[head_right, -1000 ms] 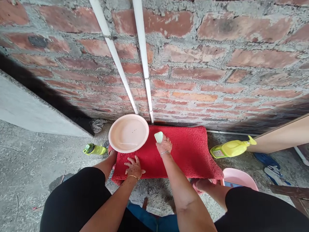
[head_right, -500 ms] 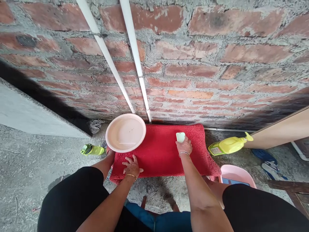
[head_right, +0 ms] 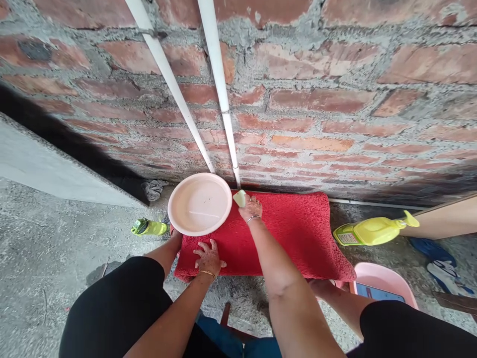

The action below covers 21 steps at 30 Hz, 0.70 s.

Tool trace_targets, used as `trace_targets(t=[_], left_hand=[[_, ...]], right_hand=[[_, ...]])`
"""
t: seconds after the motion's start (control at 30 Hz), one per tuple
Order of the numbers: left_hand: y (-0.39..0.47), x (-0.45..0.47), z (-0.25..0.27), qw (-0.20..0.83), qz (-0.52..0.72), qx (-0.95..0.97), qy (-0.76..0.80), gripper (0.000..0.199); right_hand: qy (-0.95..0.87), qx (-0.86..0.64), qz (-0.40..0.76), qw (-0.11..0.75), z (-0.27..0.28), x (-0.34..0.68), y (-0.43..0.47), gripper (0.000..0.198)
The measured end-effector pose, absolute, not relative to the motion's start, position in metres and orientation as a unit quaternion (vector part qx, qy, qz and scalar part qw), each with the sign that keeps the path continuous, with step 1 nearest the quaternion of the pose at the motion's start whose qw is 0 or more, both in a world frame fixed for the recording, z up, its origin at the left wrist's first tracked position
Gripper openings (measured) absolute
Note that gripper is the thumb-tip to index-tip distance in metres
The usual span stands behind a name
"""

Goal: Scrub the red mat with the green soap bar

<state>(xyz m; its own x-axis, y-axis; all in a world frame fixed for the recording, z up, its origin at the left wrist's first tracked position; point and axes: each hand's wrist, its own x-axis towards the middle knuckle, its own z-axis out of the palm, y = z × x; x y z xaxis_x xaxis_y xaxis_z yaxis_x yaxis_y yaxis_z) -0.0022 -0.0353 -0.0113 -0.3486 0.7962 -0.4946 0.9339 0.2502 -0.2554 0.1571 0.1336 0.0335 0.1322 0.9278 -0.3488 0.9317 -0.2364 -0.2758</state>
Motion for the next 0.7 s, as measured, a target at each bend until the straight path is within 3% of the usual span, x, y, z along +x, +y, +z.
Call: trace_targets(t=[0.13, 0.37, 0.5, 0.7], left_hand=[[-0.034, -0.002, -0.011, 0.131, -0.258, 0.55, 0.783, 0.109], [-0.033, -0.002, -0.006, 0.143, -0.251, 0.545, 0.787, 0.101], [-0.033, -0.001, -0.005, 0.141, -0.25, 0.543, 0.789, 0.101], [-0.032, -0.001, -0.01, 0.14, -0.255, 0.536, 0.792, 0.11]], right_hand=[[0.582, 0.792, -0.185, 0.011, 0.033, 0.236, 0.128, 0.068], [0.286, 0.937, -0.188, -0.071, 0.046, 0.377, 0.089, 0.079], [0.352, 0.913, -0.187, -0.088, 0.043, 0.344, 0.093, 0.074], [0.566, 0.792, -0.221, -0.052, 0.035, 0.196, 0.126, 0.064]])
